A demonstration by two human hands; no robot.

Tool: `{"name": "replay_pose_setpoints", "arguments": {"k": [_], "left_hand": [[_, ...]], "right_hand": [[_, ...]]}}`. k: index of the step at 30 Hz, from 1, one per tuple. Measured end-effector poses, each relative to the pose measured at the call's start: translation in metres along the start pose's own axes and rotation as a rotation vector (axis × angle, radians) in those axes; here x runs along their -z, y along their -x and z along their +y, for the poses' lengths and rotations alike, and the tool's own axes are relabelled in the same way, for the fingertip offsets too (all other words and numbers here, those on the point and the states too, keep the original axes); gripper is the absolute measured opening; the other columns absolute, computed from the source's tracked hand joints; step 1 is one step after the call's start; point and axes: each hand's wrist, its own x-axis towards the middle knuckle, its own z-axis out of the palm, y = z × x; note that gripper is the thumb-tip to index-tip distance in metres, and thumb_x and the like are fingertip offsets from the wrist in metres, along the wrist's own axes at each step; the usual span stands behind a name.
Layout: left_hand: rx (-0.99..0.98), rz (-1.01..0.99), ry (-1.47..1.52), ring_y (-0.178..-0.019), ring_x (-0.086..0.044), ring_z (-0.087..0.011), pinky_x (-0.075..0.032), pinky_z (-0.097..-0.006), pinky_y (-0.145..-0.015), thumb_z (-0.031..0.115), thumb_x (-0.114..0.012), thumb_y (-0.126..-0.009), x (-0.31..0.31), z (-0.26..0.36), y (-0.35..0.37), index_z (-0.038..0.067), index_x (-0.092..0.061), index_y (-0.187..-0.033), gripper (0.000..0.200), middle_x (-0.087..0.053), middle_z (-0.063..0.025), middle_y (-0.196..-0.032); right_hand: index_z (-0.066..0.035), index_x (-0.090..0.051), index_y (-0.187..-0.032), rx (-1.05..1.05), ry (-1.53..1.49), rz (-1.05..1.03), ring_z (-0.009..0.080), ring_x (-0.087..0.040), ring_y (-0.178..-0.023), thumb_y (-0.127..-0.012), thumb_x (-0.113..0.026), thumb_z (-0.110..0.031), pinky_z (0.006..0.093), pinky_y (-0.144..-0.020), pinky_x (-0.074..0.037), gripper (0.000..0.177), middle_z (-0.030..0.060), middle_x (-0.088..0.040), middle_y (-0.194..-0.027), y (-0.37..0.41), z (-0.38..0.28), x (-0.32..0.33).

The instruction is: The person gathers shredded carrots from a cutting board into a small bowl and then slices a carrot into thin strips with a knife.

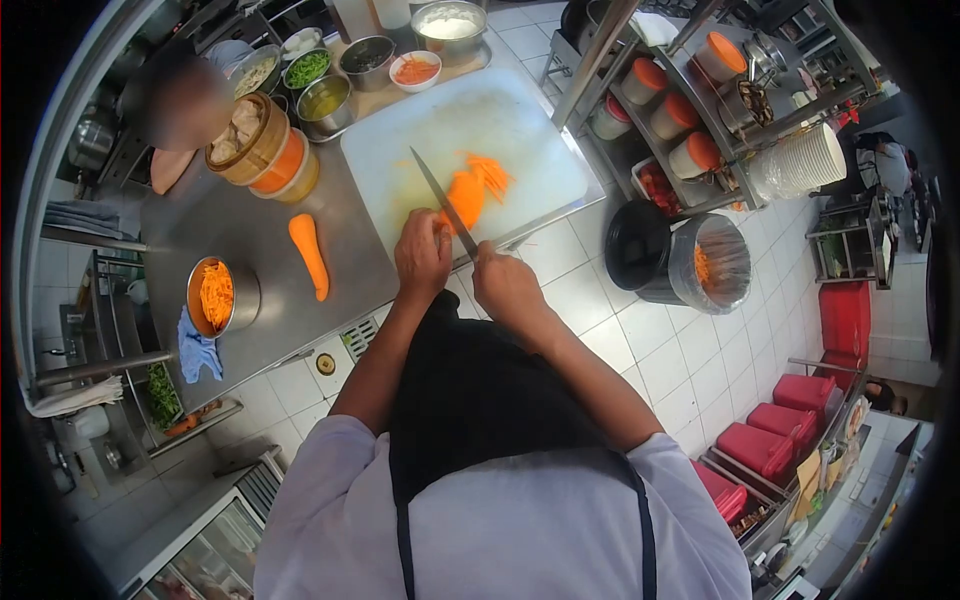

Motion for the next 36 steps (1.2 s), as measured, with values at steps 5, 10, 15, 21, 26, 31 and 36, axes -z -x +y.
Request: {"name": "replay_pose_setpoints", "arguments": {"k": [5,10,15,21,26,31,36], "left_hand": [[0.000,0.017,0.008,-0.098,-0.065,-0.0383,-0.052,-0.0488,-0.083,0.015,-0.064,-0.097,0.001,0.004,-0.001,0.005,-0.057,-0.109,0.017,-0.062,-0.0154,-0.107],[-0.013,0.030,-0.002,-0.096,-0.065,-0.0375,-0.052,-0.0483,-0.082,0.014,-0.064,-0.096,0.001,0.005,-0.002,0.005,-0.058,-0.107,0.015,-0.062,-0.0149,-0.103],[-0.034,0.039,0.027,-0.095,-0.064,-0.0381,-0.052,-0.0486,-0.081,0.013,-0.063,-0.096,0.002,0.005,-0.003,0.005,-0.058,-0.105,0.013,-0.062,-0.0146,-0.101],[-0.097,0.072,-0.015,-0.091,-0.066,-0.0360,-0.054,-0.0453,-0.080,0.006,-0.064,-0.094,0.004,0.006,-0.005,0.004,-0.059,-0.104,0.012,-0.063,-0.0146,-0.100],[-0.055,0.062,0.032,-0.095,-0.064,-0.0392,-0.053,-0.0500,-0.081,0.013,-0.066,-0.095,0.004,0.006,-0.005,0.005,-0.060,-0.104,0.013,-0.062,-0.0143,-0.101],[-0.062,0.072,0.014,-0.095,-0.063,-0.0395,-0.053,-0.0502,-0.080,0.016,-0.067,-0.095,0.004,0.004,-0.004,0.005,-0.060,-0.105,0.016,-0.062,-0.0146,-0.102],[-0.039,0.063,-0.001,-0.097,-0.064,-0.0397,-0.053,-0.0495,-0.081,0.017,-0.067,-0.096,0.002,0.002,-0.003,0.005,-0.059,-0.107,0.018,-0.063,-0.0154,-0.103]], "right_hand": [[0.005,-0.057,-0.096,0.015,-0.009,-0.008,0.0453,-0.072,-0.069,-0.089,-0.057,-0.002,0.0535,-0.063,-0.059,0.010,0.0280,-0.069,-0.072,0.006,-0.003,0.006],[0.006,-0.057,-0.098,-0.003,0.005,-0.029,0.0453,-0.073,-0.070,-0.088,-0.056,-0.001,0.0541,-0.064,-0.059,0.013,0.0279,-0.070,-0.072,0.004,-0.005,0.004],[0.008,-0.059,-0.101,-0.001,0.021,-0.051,0.0449,-0.073,-0.071,-0.087,-0.056,-0.001,0.0534,-0.065,-0.059,0.017,0.0277,-0.070,-0.074,0.000,-0.003,-0.004],[0.006,-0.058,-0.102,-0.036,0.040,-0.088,0.0448,-0.073,-0.072,-0.088,-0.056,-0.002,0.0529,-0.066,-0.059,0.016,0.0273,-0.071,-0.076,-0.011,-0.012,-0.001],[0.004,-0.056,-0.101,-0.062,0.083,-0.107,0.0448,-0.074,-0.072,-0.090,-0.055,-0.003,0.0526,-0.066,-0.060,0.013,0.0265,-0.072,-0.077,-0.022,-0.016,-0.006],[0.004,-0.057,-0.103,-0.045,0.060,-0.094,0.0436,-0.074,-0.072,-0.091,-0.057,-0.005,0.0525,-0.066,-0.059,0.015,0.0261,-0.072,-0.077,-0.032,-0.007,-0.028],[0.005,-0.057,-0.105,-0.043,0.036,-0.103,0.0440,-0.074,-0.072,-0.091,-0.059,-0.006,0.0533,-0.066,-0.059,0.018,0.0264,-0.072,-0.076,-0.034,0.006,-0.032]]}}
